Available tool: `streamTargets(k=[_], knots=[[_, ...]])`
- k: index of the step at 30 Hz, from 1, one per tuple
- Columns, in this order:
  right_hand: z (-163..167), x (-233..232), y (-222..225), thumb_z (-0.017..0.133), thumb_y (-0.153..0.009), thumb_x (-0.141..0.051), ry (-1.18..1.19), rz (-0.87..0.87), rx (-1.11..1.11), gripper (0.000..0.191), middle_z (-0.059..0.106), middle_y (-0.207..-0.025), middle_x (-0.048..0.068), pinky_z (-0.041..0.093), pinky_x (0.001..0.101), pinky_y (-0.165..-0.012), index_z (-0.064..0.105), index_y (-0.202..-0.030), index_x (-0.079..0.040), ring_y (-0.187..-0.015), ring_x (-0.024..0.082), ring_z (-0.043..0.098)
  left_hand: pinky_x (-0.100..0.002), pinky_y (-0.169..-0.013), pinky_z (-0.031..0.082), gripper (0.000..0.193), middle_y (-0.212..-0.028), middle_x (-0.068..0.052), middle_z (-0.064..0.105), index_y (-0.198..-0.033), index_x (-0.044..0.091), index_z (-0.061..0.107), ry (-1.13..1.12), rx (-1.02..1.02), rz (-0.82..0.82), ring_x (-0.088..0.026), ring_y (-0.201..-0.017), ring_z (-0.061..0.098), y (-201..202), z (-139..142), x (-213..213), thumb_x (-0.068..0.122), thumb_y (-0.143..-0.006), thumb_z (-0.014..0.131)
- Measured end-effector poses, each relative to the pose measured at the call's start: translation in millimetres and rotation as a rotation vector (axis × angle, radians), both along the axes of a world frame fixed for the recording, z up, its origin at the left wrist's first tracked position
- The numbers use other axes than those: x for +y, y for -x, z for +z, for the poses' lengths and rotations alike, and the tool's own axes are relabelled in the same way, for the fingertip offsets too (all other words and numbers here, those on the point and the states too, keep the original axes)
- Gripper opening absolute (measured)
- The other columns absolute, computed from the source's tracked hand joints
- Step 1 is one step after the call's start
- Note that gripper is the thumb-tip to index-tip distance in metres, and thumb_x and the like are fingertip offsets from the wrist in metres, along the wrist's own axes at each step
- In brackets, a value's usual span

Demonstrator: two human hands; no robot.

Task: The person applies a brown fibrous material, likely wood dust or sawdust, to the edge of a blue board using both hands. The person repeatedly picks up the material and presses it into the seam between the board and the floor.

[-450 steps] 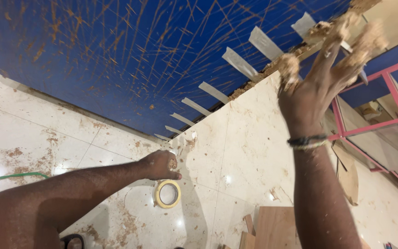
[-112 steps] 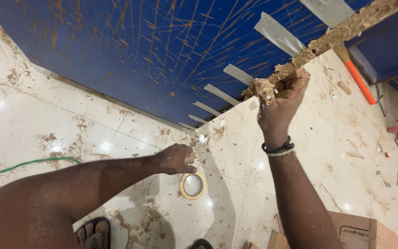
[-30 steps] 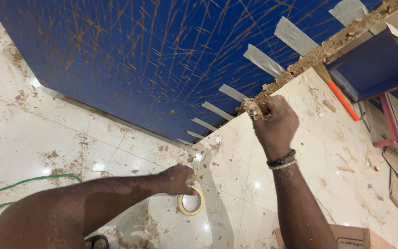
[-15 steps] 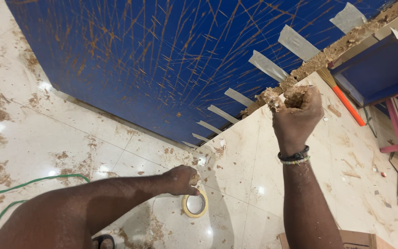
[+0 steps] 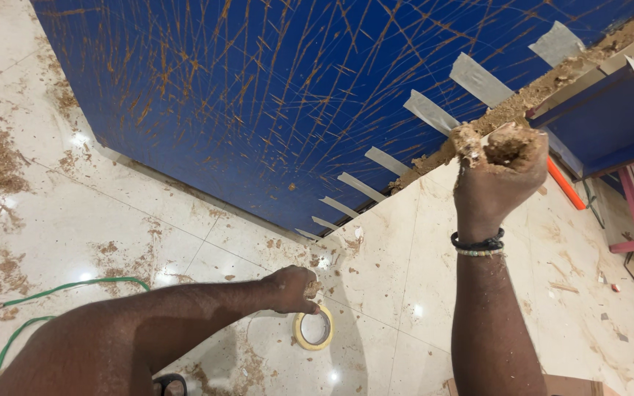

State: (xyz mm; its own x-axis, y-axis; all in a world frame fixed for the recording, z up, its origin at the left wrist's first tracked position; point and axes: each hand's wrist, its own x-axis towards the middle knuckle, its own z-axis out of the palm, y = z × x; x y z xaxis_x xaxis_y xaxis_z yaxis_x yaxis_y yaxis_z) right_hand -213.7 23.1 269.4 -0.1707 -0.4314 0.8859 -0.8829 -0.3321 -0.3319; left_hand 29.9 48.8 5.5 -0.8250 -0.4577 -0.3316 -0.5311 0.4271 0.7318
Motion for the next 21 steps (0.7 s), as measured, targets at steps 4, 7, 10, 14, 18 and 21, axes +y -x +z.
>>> streamTargets(k=[4,7,10,14,18,21], knots=[[7,-6,0,0.093,-0.098,-0.009,0.073,0.056,-0.063,0.041,0.059,-0.1,-0.003,0.057,0.0252,-0.076,0.052,-0.104,-0.01,-0.088,0.008,0.061,-0.041,-0.111,0.048,0.079,-0.13,-0.023,0.062,-0.139,-0.006,0.051,-0.023,-0.025,-0.008,-0.032,-0.128,0.06,0,-4,-2,0.046,-0.086,0.079],[14,-8,1,0.091,-0.099,-0.005,0.117,0.068,-0.044,0.04,0.059,-0.098,-0.002,0.056,0.0235,-0.076,0.051,-0.103,-0.009,-0.087,0.007,0.062,-0.042,-0.112,0.046,0.081,-0.132,-0.025,0.06,-0.139,-0.008,0.05,0.001,0.015,-0.009,-0.034,-0.13,0.057,2,-8,-3,0.046,-0.086,0.08],[23,-12,4,0.089,-0.101,-0.001,0.173,0.076,-0.041,0.039,0.058,-0.096,-0.001,0.053,0.0232,-0.074,0.051,-0.1,-0.008,-0.082,0.008,0.057,-0.042,-0.112,0.045,0.081,-0.133,-0.025,0.059,-0.138,-0.008,0.05,0.014,0.01,-0.014,-0.034,-0.131,0.056,2,-10,-2,0.046,-0.086,0.081],[38,-17,8,0.091,-0.104,-0.001,0.243,0.122,-0.048,0.042,0.057,-0.1,0.0,0.054,0.025,-0.073,0.05,-0.104,-0.008,-0.084,0.009,0.06,-0.041,-0.111,0.048,0.079,-0.13,-0.025,0.063,-0.136,-0.008,0.052,-0.016,-0.007,0.0,-0.034,-0.128,0.06,-1,-8,-3,0.046,-0.085,0.079],[57,-21,13,0.083,-0.098,0.003,0.308,0.062,0.0,0.034,0.057,-0.098,0.0,0.053,0.0251,-0.073,0.051,-0.1,-0.007,-0.084,0.01,0.058,-0.042,-0.11,0.048,0.08,-0.132,-0.026,0.061,-0.136,-0.008,0.052,-0.013,0.061,0.021,-0.035,-0.128,0.059,-2,-4,-3,0.046,-0.084,0.081],[67,-19,16,0.088,-0.1,0.0,0.279,0.072,-0.008,0.037,0.057,-0.099,0.001,0.052,0.0246,-0.072,0.051,-0.102,-0.007,-0.084,0.01,0.058,-0.042,-0.109,0.048,0.078,-0.13,-0.026,0.062,-0.134,-0.007,0.054,0.002,0.073,0.021,-0.035,-0.126,0.06,0,-3,-3,0.046,-0.083,0.081]])
